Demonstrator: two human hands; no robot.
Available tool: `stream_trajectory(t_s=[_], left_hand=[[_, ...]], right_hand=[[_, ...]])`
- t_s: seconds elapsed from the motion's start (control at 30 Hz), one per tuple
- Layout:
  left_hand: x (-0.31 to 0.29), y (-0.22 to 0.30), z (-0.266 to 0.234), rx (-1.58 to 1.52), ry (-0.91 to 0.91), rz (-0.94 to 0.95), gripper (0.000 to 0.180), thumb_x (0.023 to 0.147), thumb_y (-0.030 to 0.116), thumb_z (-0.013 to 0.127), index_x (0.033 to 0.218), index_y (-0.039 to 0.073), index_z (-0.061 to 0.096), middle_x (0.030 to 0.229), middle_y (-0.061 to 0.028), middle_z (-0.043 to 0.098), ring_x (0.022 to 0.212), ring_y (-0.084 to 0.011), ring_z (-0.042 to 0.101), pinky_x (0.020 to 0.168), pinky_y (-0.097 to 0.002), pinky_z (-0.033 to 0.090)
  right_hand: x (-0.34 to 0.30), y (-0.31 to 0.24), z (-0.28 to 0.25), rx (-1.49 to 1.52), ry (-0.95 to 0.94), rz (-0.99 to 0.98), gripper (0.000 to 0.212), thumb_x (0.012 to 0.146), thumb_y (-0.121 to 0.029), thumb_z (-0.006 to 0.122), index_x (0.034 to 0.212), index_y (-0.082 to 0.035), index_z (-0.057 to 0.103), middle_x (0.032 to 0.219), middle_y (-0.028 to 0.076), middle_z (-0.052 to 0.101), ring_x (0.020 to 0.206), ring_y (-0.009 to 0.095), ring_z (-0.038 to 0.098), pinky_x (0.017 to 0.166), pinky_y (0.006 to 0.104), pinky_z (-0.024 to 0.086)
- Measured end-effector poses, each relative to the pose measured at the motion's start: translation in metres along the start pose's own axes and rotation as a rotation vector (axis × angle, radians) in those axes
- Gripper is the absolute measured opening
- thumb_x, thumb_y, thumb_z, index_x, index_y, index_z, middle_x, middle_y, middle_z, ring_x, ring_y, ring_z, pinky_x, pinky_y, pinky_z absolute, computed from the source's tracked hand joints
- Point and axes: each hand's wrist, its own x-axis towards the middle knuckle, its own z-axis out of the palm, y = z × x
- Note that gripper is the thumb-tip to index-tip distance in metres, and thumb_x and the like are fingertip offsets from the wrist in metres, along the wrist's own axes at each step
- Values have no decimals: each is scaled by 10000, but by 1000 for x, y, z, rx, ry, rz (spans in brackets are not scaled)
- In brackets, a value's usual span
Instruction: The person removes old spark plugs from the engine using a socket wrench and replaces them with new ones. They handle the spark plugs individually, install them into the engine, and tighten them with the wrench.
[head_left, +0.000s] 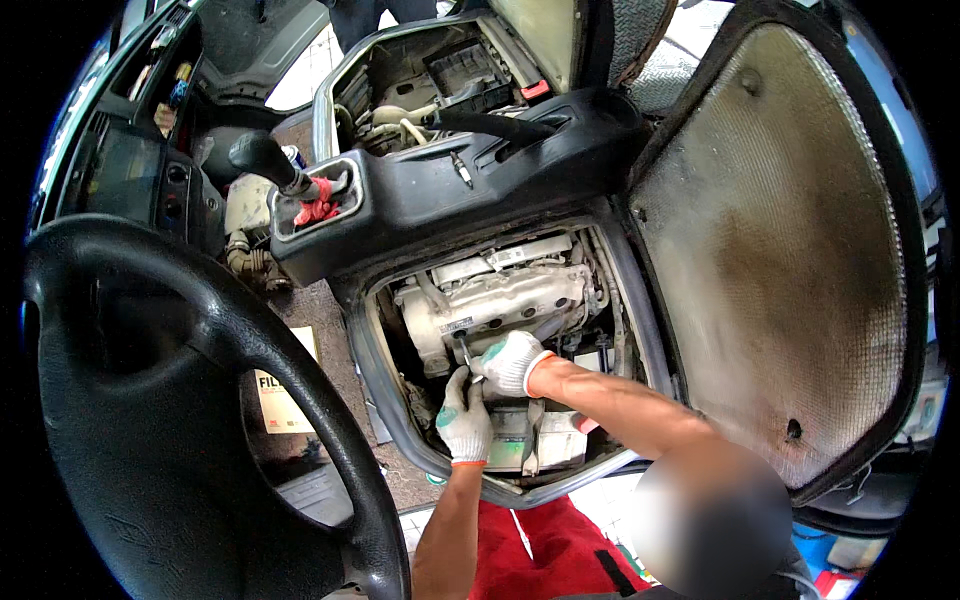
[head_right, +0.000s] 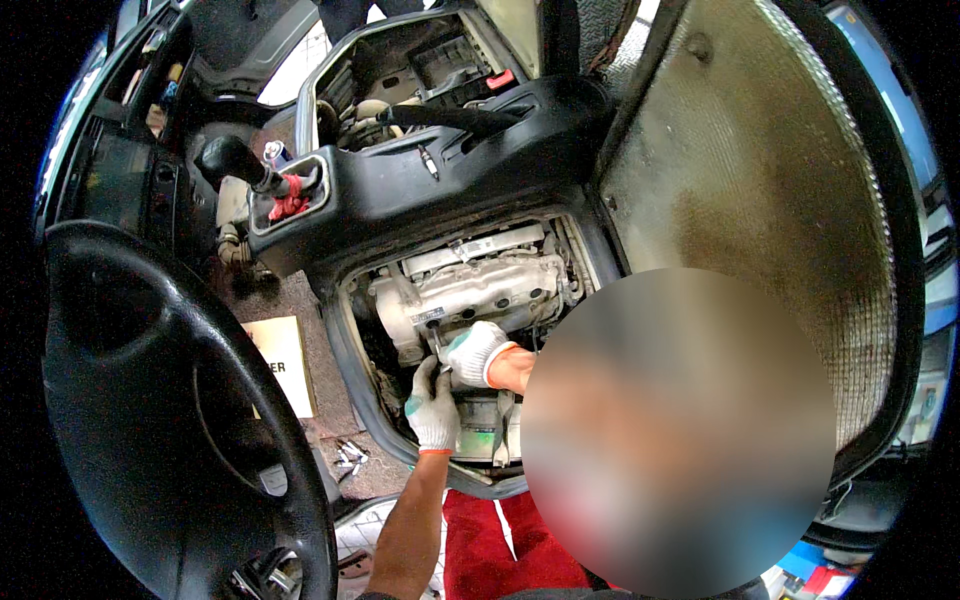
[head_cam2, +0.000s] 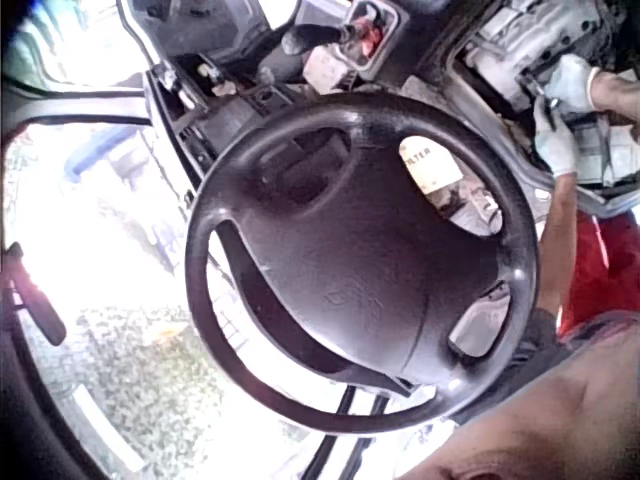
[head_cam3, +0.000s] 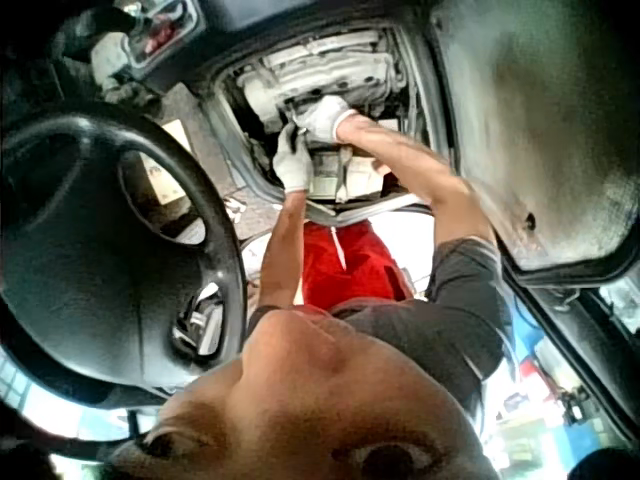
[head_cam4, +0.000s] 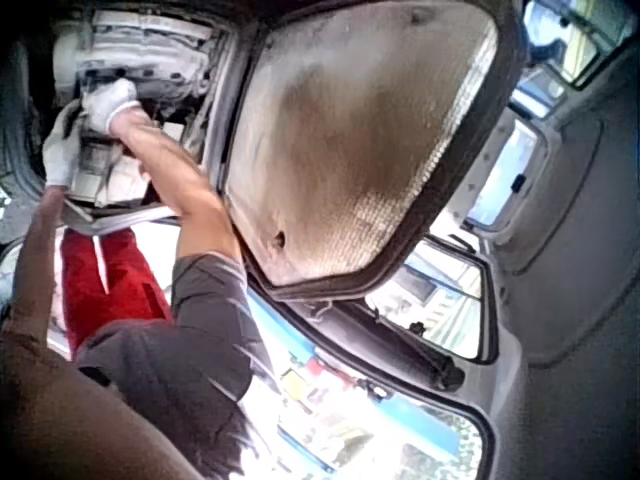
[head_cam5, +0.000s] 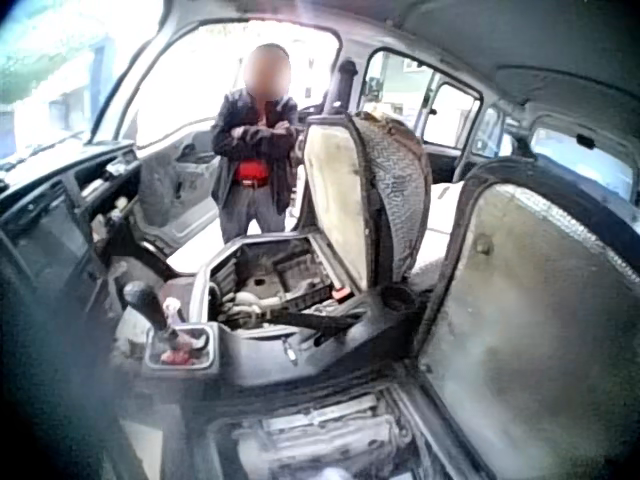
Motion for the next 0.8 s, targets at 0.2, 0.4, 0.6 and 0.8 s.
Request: stream_trajectory(t_s=[0.2,0.4,0.6,0.8], left_hand=[[7,-9,6,-161,-5,-50,346,957,77,635,1293,0,606,1224,-144,687,1112,-231,653,980,-328,484],[6,19,-4,42,-53,-59,417,969,143,617,1366,41,538,1246,-181,674,1111,-301,669,947,-376,502],[11,15,-17,-10,-109,-113,463,990,198,580,1410,25,491,1326,-212,618,1210,-326,613,1014,-386,468],[55,24,5,53,-346,-419,678,999,491,485,1326,-101,536,1223,-279,623,1152,-324,588,1000,-363,434]], right_hand=[[-16,1,5,285,77,185,359,868,-463,625,1125,-221,697,961,107,737,906,311,715,753,459,560],[-20,5,-7,232,-38,160,352,871,-409,625,1102,-153,697,958,128,737,903,322,719,762,456,567],[-14,10,-68,-174,-30,-60,218,877,-253,591,978,-121,731,923,111,747,875,303,733,734,458,572],[-34,35,-73,-41,-79,47,377,857,-416,661,1142,-173,704,929,107,747,872,300,730,732,445,577]])
